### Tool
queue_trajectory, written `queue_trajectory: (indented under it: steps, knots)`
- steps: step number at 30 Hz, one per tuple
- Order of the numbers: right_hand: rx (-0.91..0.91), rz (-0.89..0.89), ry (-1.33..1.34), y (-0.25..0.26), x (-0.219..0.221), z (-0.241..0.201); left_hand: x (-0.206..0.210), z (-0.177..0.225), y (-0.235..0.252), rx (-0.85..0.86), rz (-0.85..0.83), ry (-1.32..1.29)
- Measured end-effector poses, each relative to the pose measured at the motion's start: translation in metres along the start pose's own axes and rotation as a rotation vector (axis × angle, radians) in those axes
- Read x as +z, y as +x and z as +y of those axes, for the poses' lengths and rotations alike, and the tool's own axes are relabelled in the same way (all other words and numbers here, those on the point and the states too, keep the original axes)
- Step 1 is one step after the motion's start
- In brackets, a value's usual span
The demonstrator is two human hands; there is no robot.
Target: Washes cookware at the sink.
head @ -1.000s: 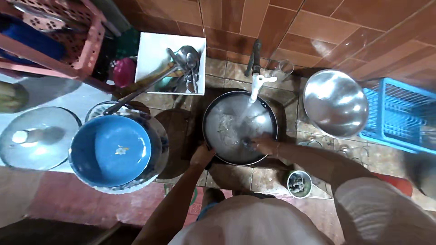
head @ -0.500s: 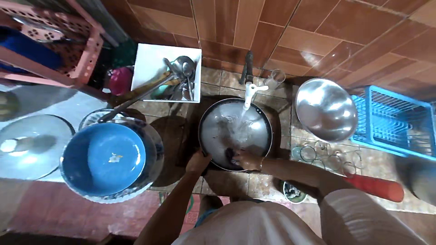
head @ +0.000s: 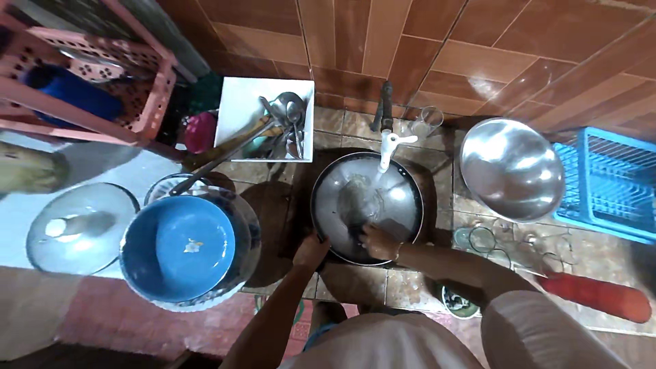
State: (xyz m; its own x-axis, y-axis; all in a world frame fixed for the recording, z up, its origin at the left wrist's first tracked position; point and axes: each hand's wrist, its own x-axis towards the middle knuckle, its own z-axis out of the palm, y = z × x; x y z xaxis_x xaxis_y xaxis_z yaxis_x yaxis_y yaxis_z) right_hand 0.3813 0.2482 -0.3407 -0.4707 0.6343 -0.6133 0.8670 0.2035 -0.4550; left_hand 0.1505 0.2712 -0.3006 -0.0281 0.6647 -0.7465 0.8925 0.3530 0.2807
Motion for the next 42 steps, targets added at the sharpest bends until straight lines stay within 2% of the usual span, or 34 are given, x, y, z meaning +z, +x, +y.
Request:
queue_trajectory:
  steps: [3,5,8,11,13,18,21,25,29,31,33,35,37,39,40,42]
  knots:
    - [-0.040,0.112,0.074,0.048,-0.016,-0.028,-0.002,0.000,0.000,0.001,-0.015,0.032]
    - [0.007,0.212,0.064,0.073,-0.035,-0.021,-0.002,0.002,0.001,-0.007,-0.024,0.042]
    - [0.215,0.354,0.089,0.091,-0.054,0.015,-0.002,0.001,0.001,-0.015,-0.033,0.041]
    - [0.419,0.541,0.041,0.105,-0.051,0.036,-0.003,-0.001,0.001,-0.009,-0.039,0.024]
    - [0.484,0.491,0.130,0.107,-0.048,0.014,-0.003,0.000,0.003,-0.003,-0.047,0.020]
    - [0.078,0.126,0.080,0.069,-0.018,-0.025,-0.005,0.000,0.002,0.025,-0.040,-0.007]
    - [-0.039,0.017,0.005,0.038,-0.010,-0.026,-0.005,0.001,0.002,0.008,-0.049,0.019]
    - [-0.026,0.145,-0.048,0.060,-0.018,-0.023,-0.005,0.002,0.001,0.005,-0.045,0.059]
    - [0.251,0.327,0.061,0.093,-0.058,0.000,-0.004,0.002,0.001,-0.006,-0.044,0.071]
    - [0.402,0.459,0.073,0.108,-0.061,0.019,-0.004,0.001,0.002,-0.002,-0.031,0.055]
    - [0.523,0.511,0.086,0.117,-0.054,0.017,-0.003,0.001,0.002,-0.006,-0.030,0.054]
    - [0.485,0.407,0.159,0.113,-0.049,-0.009,-0.004,0.003,0.001,-0.007,-0.035,0.051]
    - [0.257,0.301,0.100,0.097,-0.036,-0.026,-0.005,0.001,0.000,0.009,-0.027,0.049]
    - [0.102,0.178,-0.021,0.080,-0.040,-0.018,-0.006,0.003,-0.001,0.012,-0.029,0.038]
    - [0.082,0.174,-0.074,0.075,-0.046,-0.004,-0.006,0.002,-0.001,0.012,-0.031,0.042]
    - [0.194,0.218,-0.083,0.072,-0.060,0.024,-0.005,0.001,0.000,0.017,-0.025,0.042]
